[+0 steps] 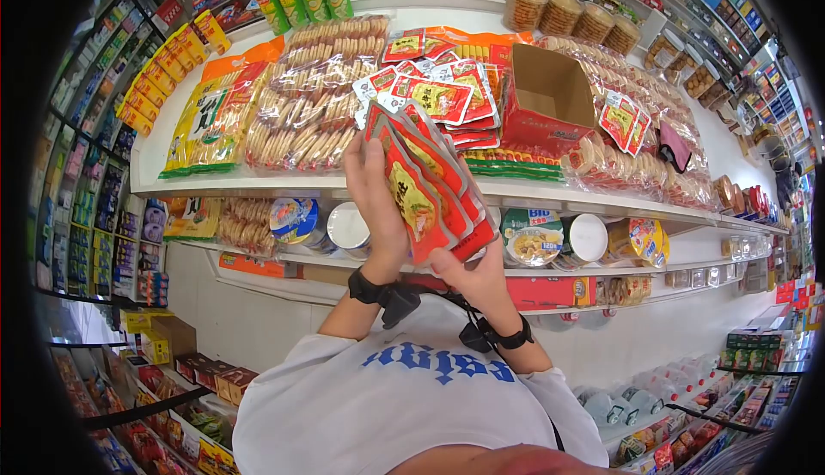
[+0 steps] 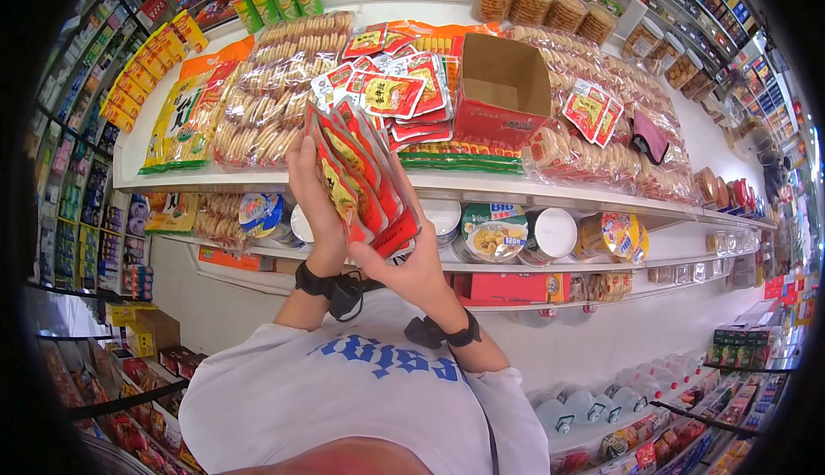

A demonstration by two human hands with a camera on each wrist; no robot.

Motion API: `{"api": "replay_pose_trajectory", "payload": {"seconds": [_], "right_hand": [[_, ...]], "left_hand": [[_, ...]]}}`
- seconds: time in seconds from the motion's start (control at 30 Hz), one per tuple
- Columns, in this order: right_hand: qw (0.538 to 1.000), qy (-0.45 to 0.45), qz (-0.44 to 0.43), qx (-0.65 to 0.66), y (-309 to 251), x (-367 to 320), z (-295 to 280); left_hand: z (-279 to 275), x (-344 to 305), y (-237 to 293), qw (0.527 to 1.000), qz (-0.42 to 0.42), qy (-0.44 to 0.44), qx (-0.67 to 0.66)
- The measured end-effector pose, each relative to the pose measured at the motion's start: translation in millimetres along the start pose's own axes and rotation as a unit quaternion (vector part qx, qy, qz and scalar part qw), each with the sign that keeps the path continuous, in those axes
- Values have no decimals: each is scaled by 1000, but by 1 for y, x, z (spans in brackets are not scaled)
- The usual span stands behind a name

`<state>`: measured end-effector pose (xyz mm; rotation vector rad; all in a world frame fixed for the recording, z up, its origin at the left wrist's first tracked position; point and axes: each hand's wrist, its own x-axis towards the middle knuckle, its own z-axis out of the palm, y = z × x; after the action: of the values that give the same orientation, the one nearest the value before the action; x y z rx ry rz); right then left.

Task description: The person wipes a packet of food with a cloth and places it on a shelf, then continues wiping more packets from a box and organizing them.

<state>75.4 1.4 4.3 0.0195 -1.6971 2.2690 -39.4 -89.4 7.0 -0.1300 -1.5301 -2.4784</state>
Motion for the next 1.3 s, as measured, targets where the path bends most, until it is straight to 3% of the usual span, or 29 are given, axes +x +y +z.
{"api": "replay_pose_trajectory", "payload": {"seconds": [0.13,0.27,0.37,0.47,0.6,0.7,0.77,0.87,0.93,1.03,1.07,1.17,1.23,1.3], "right_hand": [[993,64,71,74,9,-5,-3],[998,42,20,30,-11,11,2],[991,105,-36,81,-7,21,6],[988,73,96,99,-18,23,-17],[993,117,-16,1,-14,35,-28],[991,131,10,-26,-36,44,-45],[982,159,-81,-67,-35,58,-59],[943,186,-214,-176,-44,82,-83],[933,182,-229,-210,-56,94,-96],[907,182,-281,-254,-63,116,-100],[902,181,-294,-259,-63,123,-100],[876,193,-315,-310,-58,142,-102],[849,227,-307,-365,-56,147,-99],[836,249,-290,-394,-54,158,-107]], "left_hand": [[5,-2,-2,994,60,26,90],[11,-10,3,985,123,-3,118],[19,-12,10,989,110,-40,89],[26,-10,9,991,75,-86,64],[44,4,0,982,61,-171,44],[68,14,0,972,41,-230,0],[86,27,-4,963,34,-267,-13],[113,62,-35,945,121,-302,38],[133,77,-37,922,152,-345,84],[167,90,-38,918,149,-365,37],[177,98,-50,907,203,-368,32],[199,111,-64,908,52,-415,29],[204,115,-69,906,118,-380,142],[211,120,-76,907,151,-361,158]]}}
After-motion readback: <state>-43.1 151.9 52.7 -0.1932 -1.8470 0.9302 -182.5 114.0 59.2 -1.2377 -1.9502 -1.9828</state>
